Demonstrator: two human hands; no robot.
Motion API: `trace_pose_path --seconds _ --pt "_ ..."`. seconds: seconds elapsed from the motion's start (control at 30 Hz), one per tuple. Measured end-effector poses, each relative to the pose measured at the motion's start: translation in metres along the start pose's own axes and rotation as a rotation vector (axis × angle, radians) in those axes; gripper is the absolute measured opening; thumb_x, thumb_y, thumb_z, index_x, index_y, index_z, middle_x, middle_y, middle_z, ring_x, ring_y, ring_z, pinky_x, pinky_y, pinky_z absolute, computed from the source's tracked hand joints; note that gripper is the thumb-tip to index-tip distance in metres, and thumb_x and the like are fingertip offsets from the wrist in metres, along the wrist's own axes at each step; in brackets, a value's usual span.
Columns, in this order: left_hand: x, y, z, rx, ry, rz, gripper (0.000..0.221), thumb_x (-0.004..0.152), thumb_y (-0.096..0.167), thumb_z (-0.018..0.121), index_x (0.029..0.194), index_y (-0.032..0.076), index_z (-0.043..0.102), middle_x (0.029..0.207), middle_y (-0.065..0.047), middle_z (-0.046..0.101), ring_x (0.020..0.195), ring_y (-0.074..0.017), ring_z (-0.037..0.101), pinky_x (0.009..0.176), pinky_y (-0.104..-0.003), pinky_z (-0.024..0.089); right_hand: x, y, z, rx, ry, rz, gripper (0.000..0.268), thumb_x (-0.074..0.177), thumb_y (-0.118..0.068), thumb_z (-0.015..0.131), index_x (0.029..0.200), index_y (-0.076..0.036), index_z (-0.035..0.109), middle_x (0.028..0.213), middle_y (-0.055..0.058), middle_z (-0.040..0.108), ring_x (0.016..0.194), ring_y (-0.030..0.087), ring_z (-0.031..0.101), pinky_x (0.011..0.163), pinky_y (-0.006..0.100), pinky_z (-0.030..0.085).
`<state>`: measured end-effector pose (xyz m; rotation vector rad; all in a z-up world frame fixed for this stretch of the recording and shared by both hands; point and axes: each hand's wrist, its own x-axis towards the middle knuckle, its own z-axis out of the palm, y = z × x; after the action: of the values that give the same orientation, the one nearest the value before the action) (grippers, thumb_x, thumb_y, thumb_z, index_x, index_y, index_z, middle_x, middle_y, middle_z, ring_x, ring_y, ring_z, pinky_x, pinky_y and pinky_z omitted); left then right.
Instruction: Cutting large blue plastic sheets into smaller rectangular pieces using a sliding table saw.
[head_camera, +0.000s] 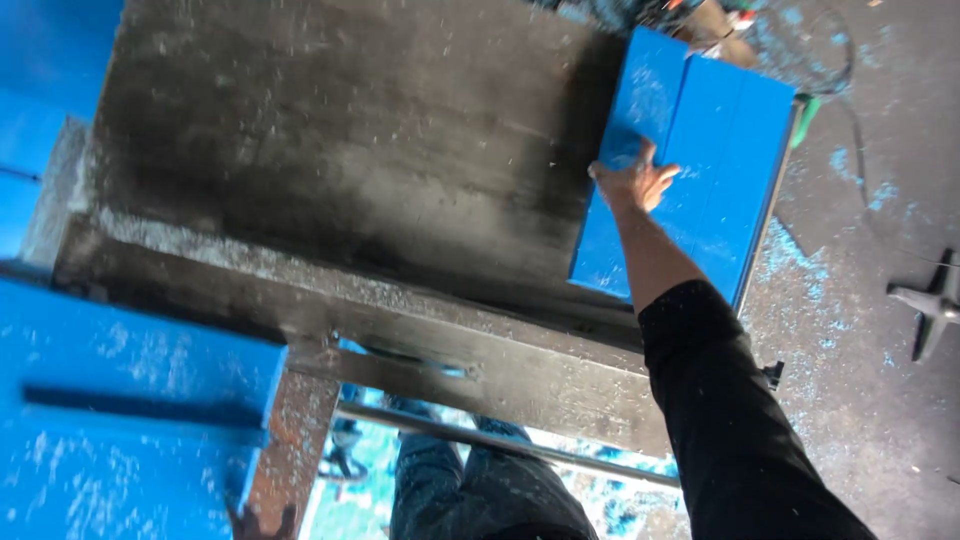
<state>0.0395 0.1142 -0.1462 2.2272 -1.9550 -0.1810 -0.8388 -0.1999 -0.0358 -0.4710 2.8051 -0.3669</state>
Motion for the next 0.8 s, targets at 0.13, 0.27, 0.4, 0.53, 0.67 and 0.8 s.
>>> trace_pose_path --seconds 0.13,0.27,0.4,0.53,0.67,0.8 --pt "-0.004 0.077 -0.027 0.155 -0.302 -0.318 0.063 0.081 0.045 0.077 0.131 0.006 0.074 0.17 -0.02 0.042 0.153 -0.0346 0.042 0.112 -0.051 0.046 0.032 0.03 0.039 -0.276 0.162 -0.174 0.101 0.07 -0.065 0.086 0.137 0.003 0.053 0.154 0.027 0.019 0.141 0.048 0.017 0.113 0.061 0.017" --pt "-0.011 0.139 -0.049 0.109 -0.407 -0.433 0.063 0.086 0.057 0.068 0.13 0.012 0.074 0.171 -0.013 0.04 0.146 -0.0336 0.048 0.109 -0.051 0.047 0.035 0.026 0.019 -0.385 0.088 -0.26 0.105 0.076 -0.069 0.083 0.14 0.005 0.044 0.149 0.029 0.022 0.127 0.048 0.028 0.103 0.054 0.027" --pt "-0.024 0.15 -0.043 0.078 -0.396 -0.454 0.05 0.082 0.044 0.077 0.123 0.014 0.078 0.166 -0.013 0.048 0.145 -0.0325 0.049 0.112 -0.049 0.045 0.026 0.027 0.009 -0.294 -0.123 -0.042 0.117 0.083 -0.071 0.082 0.156 -0.002 0.021 0.149 0.026 0.016 0.123 0.044 0.03 0.1 0.054 0.033" --pt "-0.016 0.159 -0.056 0.081 -0.468 -0.414 0.057 0.088 0.056 0.065 0.13 0.018 0.071 0.17 -0.013 0.039 0.149 -0.0356 0.044 0.112 -0.054 0.045 0.019 0.038 0.024 -0.283 -0.036 -0.169 0.107 0.082 -0.065 0.082 0.149 0.002 0.032 0.14 0.024 0.023 0.116 0.044 0.035 0.094 0.052 0.044" --pt "-0.03 0.133 -0.034 0.019 -0.13 -0.185 0.049 0.082 0.043 0.076 0.118 0.01 0.079 0.155 -0.024 0.061 0.129 -0.038 0.064 0.1 -0.042 0.054 0.009 0.074 0.051 -0.455 0.033 -0.491 0.096 0.092 -0.064 0.066 0.159 -0.005 0.032 0.153 0.018 0.023 0.114 0.045 0.039 0.095 0.05 0.041" --pt "-0.034 0.143 -0.052 -0.208 -0.126 -0.256 0.041 0.085 0.03 0.077 0.119 0.007 0.075 0.151 -0.025 0.057 0.14 -0.0397 0.054 0.105 -0.049 0.05 0.002 0.097 0.045 -0.441 -0.193 -0.473 0.094 0.103 -0.07 0.039 0.168 -0.011 0.007 0.173 0.014 -0.001 0.157 0.042 0.01 0.124 0.058 0.011"
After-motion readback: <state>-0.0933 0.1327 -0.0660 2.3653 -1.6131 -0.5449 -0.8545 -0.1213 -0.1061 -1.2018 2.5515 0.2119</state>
